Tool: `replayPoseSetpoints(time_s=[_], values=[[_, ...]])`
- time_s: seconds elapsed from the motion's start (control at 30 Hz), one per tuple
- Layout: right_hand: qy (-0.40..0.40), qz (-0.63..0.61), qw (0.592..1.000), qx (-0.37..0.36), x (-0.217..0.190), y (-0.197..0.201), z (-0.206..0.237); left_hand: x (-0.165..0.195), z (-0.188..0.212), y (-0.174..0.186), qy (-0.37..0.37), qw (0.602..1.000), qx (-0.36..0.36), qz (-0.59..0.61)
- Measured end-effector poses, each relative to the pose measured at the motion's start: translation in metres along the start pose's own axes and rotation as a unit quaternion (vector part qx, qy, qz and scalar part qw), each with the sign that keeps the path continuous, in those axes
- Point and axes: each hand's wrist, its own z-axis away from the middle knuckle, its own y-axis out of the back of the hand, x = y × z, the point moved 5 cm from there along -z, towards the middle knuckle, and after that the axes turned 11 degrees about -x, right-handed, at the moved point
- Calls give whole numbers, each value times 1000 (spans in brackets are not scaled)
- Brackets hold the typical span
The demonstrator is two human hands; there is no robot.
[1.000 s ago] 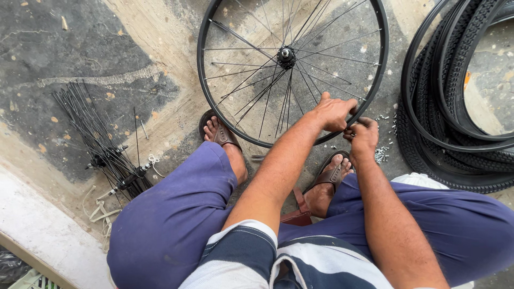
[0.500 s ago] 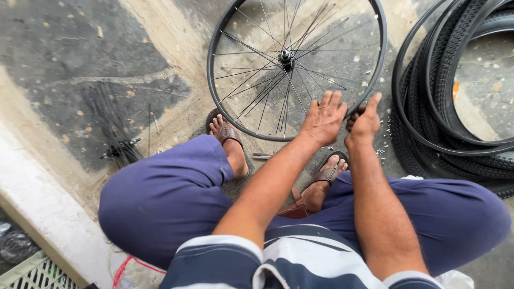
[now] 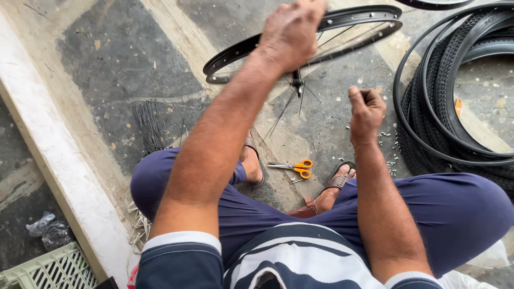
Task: The person sits on the floor and installs spokes into a bicycle wheel rim, threading them through the hub and securing them with nipples. The person then attaches a rim tape to the inside of the rim to cover the spoke holes.
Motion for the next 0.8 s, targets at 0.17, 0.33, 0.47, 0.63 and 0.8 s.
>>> replayPoseSetpoints(time_s=[0.17,0.33,0.47,0.63,0.8], values=[[-28,88,993,-77,-4,-24,14,-16,22,32,-15,998,16,52],[-108,250,953,-133,3,-65,15,-25,35,31,50,992,-16,117],[-63,347,922,-160,-4,-102,-7,-15,33,35,44,994,-2,97],[-61,501,834,-224,-18,-145,-38,-13,25,51,74,991,-26,108],[-161,608,685,-368,-9,-164,-52,-18,27,64,121,978,-96,138]])
